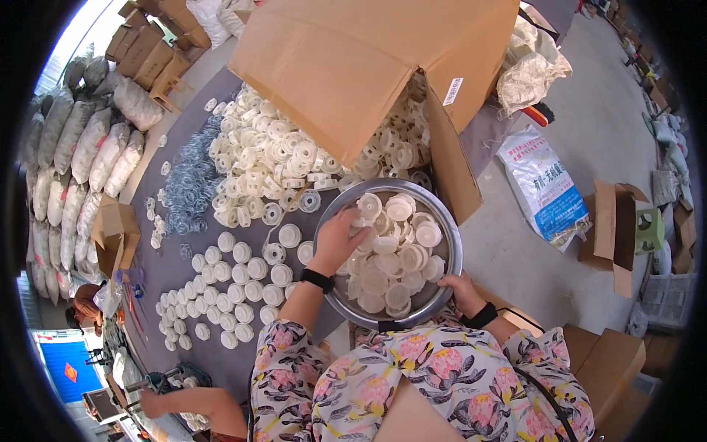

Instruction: Sorting and inspecting small white plastic circular components from a tray onto a work table.

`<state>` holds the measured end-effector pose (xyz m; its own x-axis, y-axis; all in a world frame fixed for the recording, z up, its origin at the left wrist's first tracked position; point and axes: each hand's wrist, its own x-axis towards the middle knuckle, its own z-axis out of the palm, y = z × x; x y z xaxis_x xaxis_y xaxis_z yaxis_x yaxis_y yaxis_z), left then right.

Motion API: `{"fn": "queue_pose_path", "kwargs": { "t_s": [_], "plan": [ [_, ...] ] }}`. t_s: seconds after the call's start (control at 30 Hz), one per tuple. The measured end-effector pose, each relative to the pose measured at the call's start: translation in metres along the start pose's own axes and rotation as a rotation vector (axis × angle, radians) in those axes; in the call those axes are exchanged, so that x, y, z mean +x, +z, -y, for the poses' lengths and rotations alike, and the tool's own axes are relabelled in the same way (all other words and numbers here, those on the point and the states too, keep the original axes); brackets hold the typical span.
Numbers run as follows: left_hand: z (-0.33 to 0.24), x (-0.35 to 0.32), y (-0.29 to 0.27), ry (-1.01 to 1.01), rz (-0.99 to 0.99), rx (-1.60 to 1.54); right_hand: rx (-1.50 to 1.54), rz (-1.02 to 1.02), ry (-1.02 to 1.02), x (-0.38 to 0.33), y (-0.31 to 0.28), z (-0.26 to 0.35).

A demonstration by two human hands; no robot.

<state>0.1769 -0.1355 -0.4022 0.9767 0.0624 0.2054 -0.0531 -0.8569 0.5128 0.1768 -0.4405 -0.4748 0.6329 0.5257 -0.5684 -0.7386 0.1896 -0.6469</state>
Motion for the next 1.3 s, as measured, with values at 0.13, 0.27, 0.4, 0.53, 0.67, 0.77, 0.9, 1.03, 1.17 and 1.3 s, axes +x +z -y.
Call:
{"fn": "queue_pose_path", "kwargs": {
  "t_s": [0.13,0.27,0.4,0.53,0.67,0.77,0.9,1.03,1.17,1.3],
  "plan": [
    [-0.003,-0.007,-0.014,0.050,0.117,0.024,0.023,-0.032,-0.063,0.001,-0.008,-0.006],
    [0.051,-0.008,-0.010,-0.423,-0.349,-0.767,0.082,-0.071,-0.118,-0.003,-0.009,-0.002],
    [0.099,-0.001,-0.015,-0.710,-0.329,-0.988,0.153,-0.135,0.002,-0.012,-0.019,0.000],
    [0.169,-0.005,0.004,-0.972,-0.431,-1.089,0.121,-0.164,-0.043,-0.022,-0.006,0.008],
    [0.165,0.014,0.004,-0.852,-0.349,-0.263,0.122,-0.193,-0.102,-0.029,-0.010,0.007],
    [0.149,0.014,0.008,-0.645,-0.474,0.227,0.131,-0.186,-0.108,-0.028,-0.019,0.002],
    [0.137,-0.002,-0.002,-0.376,-0.309,0.443,0.152,-0.210,-0.146,-0.029,-0.016,0.003],
    [0.132,-0.009,-0.006,-0.442,-0.119,0.613,0.112,-0.220,-0.104,-0.031,-0.021,0.005],
    [0.134,-0.013,-0.007,-0.252,-0.081,0.513,0.101,-0.229,-0.097,-0.033,-0.018,0.009],
    [0.144,-0.025,0.004,-0.220,-0.092,0.598,0.119,-0.200,-0.073,-0.032,-0.017,0.007]
  ]
}}
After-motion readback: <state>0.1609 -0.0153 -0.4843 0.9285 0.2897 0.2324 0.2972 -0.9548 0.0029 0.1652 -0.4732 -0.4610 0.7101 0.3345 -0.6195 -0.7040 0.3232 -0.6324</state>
